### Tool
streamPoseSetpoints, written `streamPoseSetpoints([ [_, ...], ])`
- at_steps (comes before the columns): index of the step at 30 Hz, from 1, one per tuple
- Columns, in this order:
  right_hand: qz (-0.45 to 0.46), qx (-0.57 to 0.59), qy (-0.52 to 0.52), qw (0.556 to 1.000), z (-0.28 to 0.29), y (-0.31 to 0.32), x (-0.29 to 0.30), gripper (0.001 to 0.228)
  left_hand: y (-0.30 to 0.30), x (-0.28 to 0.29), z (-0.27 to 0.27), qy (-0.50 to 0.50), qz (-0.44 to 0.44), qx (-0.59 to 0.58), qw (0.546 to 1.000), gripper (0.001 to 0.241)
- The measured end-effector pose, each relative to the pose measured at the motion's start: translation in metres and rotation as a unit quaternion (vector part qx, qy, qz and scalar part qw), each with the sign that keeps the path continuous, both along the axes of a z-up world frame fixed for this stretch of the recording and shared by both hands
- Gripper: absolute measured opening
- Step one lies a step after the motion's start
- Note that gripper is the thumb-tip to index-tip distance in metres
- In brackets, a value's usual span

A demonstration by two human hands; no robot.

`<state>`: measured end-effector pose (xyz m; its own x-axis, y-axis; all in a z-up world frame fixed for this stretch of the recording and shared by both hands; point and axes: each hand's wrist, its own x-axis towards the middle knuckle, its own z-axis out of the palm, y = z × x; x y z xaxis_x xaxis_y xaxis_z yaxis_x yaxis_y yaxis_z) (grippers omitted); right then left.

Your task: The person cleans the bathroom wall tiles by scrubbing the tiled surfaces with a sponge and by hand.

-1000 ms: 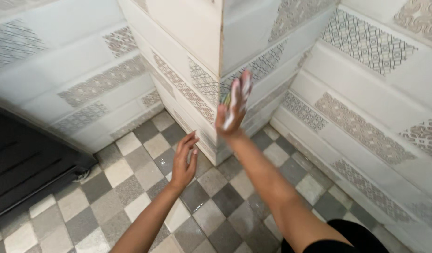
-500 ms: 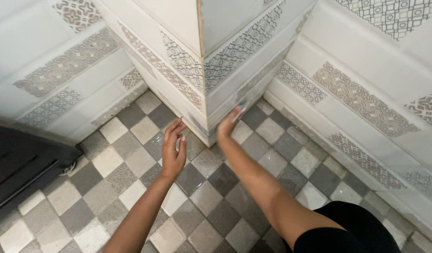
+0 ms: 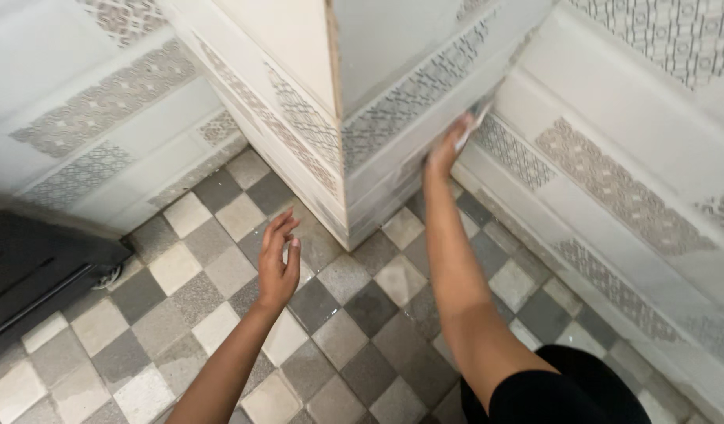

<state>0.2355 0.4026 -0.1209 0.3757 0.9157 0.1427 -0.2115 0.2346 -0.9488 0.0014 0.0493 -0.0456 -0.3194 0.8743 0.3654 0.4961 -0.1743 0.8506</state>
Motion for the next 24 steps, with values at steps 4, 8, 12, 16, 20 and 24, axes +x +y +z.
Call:
streamPoseSetpoints([
  [4, 0.009, -0.058, 0.097, 0.994, -0.092, -0.062, -0.04, 0.074, 0.0, -0.006, -0.002, 0.006, 0.029, 0.031, 0.999, 0.03],
  [8, -0.007, -0.01, -0.073, 0.997, -0.022, -0.155, -0.08, 0.076, 0.007, 0.002, 0.022, -0.005, 0.067, 0.049, 0.997, 0.031],
  [12, -0.029, 0.198, -0.154, 0.968, 0.173, -0.163, -0.074, 0.072, 0.023, 0.004, 0.084, 0.064, 0.09, 0.134, 0.985, 0.034],
  [16, -0.022, 0.397, -0.258, 0.881, 0.347, -0.161, -0.051, 0.062, 0.045, 0.014, 0.178, 0.017, 0.098, 0.167, 0.981, 0.043],
  [20, -0.03, 0.511, -0.349, 0.785, 0.511, -0.174, -0.045, 0.058, 0.041, 0.039, 0.31, 0.065, 0.125, 0.246, 0.959, 0.051],
  [24, -0.079, 0.551, -0.409, 0.723, 0.683, -0.163, -0.038, 0.062, 0.024, 0.049, 0.471, 0.011, 0.102, 0.238, 0.966, 0.054],
])
